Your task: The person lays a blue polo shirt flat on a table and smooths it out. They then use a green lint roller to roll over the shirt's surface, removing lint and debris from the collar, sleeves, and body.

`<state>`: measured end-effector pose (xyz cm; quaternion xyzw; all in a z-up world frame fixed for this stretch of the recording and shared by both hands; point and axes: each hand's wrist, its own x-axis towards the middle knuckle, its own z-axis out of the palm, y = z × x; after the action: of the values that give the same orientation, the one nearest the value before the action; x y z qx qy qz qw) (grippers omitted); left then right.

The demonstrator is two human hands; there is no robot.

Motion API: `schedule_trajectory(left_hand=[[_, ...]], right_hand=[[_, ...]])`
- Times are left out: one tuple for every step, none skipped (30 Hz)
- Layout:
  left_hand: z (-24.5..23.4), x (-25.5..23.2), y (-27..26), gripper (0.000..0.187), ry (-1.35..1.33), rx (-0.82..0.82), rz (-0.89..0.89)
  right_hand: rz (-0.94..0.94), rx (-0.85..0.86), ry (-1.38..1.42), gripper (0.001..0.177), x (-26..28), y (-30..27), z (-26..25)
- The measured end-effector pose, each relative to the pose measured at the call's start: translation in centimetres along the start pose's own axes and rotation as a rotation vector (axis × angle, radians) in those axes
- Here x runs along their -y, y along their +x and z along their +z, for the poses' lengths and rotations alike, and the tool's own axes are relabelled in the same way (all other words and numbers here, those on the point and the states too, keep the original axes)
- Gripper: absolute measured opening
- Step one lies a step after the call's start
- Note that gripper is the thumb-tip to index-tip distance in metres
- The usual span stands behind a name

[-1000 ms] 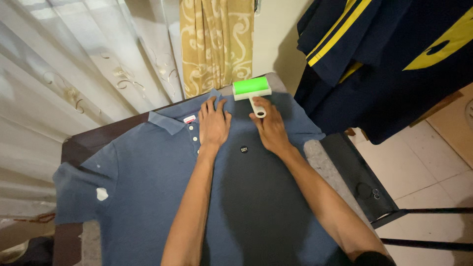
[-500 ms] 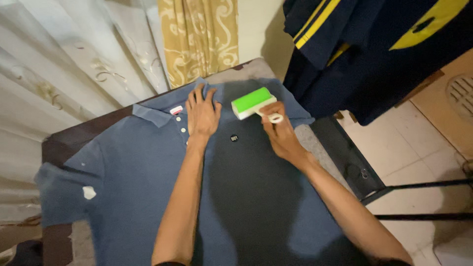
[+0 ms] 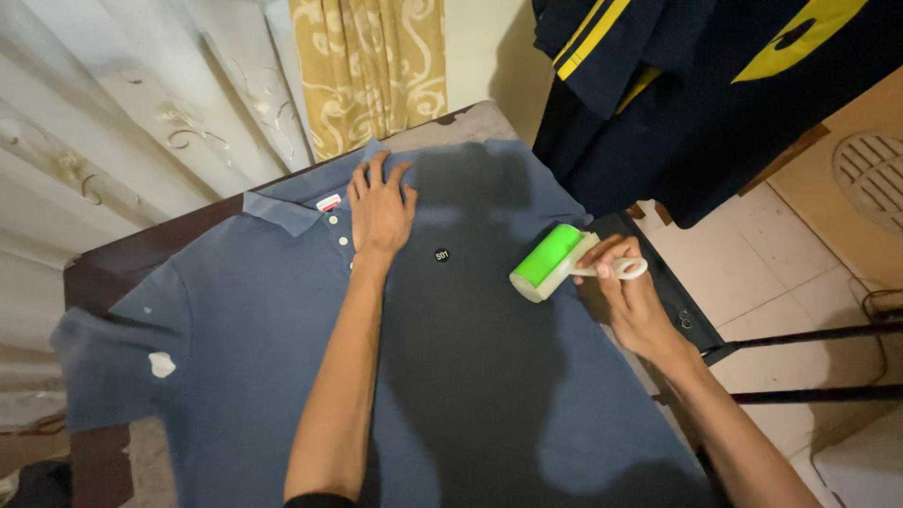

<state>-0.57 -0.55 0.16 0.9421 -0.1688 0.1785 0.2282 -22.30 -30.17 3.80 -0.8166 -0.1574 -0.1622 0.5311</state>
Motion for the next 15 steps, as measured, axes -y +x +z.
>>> schedule_trajectory(left_hand=[[-0.1,0.0,-0.1,0.04,-0.002,0.002,-0.002],[-0.1,0.0,0.0,0.04,-0.005,0.003,-0.003],[-0.1,0.0,0.0,0.04,-0.007,0.004,-0.003],[-0.1,0.1,0.1,0.04,-0.01,-0.003,0.002],[0.1,0.0,0.2,0.04,-0.013,-0.009,0.006],[0.1,0.2,0.2,0.04,-0.013,-0.016,0.008],[0.3,0.3,0.1,0.041,-0.023,-0.016,0.005],[0.3,0.4,0.2,0.042,-0.032,-0.018,0.001],[0.4,0.5,0.2,0.043,-0.04,-0.02,-0.004],[0.5,0.7,0.2,0.043,-0.042,-0.03,-0.002],[0.6,0.8,0.2,0.044,-0.044,-0.04,0.0],[0.8,0.9,0.3,0.045,-0.048,-0.048,0.003],[0.9,0.9,0.3,0.045,-0.056,-0.059,-0.003],[1.0,1.0,0.4,0.045,-0.062,-0.072,-0.01],[0.9,1.1,0.4,0.045,-0.069,-0.085,-0.018]], right_hand=[[-0.01,0.02,0.006,0.021,-0.1,0.3,0.1],[-0.021,0.038,0.01,0.021,-0.2,0.8,0.2],[-0.048,0.054,-0.007,0.019,-0.3,1.3,0.4],[-0.073,0.071,-0.024,0.017,-0.6,1.9,0.9],[-0.098,0.087,-0.041,0.016,-0.9,2.5,1.4],[-0.16,0.074,-0.045,0.013,-1.2,3.3,2.0],[-0.222,0.06,-0.048,0.012,-1.7,4.2,2.7],[-0.286,0.048,-0.05,0.011,-2.2,5.3,3.5],[-0.25,0.045,-0.049,0.011,-2.7,6.3,4.2],[-0.214,0.042,-0.047,0.01,-3.2,7.2,5.1],[-0.177,0.039,-0.046,0.01,-3.8,8.2,6.0],[-0.142,0.012,-0.048,0.01,-4.4,9.3,7.0],[-0.106,-0.014,-0.05,0.01,-5.0,10.6,7.9],[-0.072,-0.039,-0.05,0.01,-5.5,11.8,8.9],[-0.116,-0.065,-0.05,0.01,-6.0,12.8,9.7]])
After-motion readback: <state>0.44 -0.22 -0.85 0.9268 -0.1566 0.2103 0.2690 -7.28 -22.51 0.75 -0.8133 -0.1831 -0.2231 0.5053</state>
